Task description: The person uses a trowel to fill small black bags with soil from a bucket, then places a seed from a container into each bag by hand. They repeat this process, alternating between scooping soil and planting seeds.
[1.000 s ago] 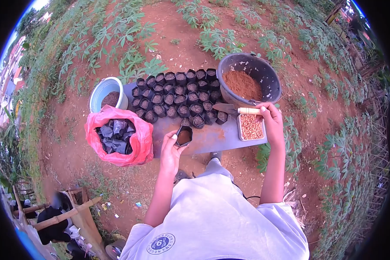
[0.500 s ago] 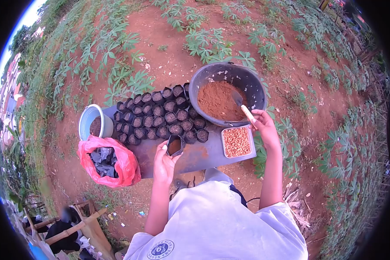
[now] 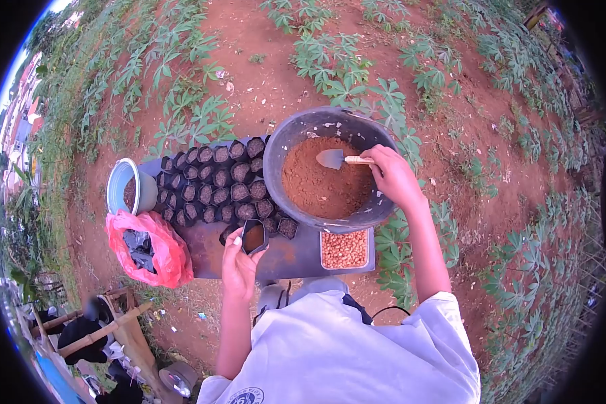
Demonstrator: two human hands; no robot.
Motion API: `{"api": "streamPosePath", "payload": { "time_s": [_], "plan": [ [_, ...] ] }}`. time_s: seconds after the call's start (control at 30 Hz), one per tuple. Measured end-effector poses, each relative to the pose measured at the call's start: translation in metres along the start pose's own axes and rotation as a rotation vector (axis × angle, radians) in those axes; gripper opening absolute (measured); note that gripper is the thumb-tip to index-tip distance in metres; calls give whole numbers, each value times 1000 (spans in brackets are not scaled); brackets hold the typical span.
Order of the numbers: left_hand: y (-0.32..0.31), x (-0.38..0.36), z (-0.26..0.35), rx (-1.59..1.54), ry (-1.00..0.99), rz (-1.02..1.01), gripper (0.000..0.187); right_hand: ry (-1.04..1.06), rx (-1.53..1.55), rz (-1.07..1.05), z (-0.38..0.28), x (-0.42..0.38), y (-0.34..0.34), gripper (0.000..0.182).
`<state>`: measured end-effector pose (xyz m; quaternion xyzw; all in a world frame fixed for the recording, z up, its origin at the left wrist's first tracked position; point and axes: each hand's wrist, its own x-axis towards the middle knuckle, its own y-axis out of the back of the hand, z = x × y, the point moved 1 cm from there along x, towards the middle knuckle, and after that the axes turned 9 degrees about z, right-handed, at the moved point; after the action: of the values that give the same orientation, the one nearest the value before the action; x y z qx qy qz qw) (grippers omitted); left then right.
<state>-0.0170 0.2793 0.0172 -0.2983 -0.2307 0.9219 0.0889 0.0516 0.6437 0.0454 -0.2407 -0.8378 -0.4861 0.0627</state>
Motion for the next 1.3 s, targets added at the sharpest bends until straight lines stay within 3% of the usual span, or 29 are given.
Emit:
{"api": "streamPosePath", "payload": {
  "time_s": [0.23,0.43,0.77,1.07,1.3],
  "plan": [
    [-19,-5,-8,30,-46,64,37,186,-69,-148,33,36,-17,22],
    [-27,-9,-8,31,-57,102,35,286,-69,-145,48,46,-28,25],
    [-36,-9,-18,49,-48,99,37,238,-85,-296,57,30,-51,23],
    [-41,-6,-23,18,-46,74,39,160,-267,-595,71,24,-63,14],
    [-32,-13,-25,5,-47,96,38,188,-336,-585,62,33,-59,14]
  ]
}}
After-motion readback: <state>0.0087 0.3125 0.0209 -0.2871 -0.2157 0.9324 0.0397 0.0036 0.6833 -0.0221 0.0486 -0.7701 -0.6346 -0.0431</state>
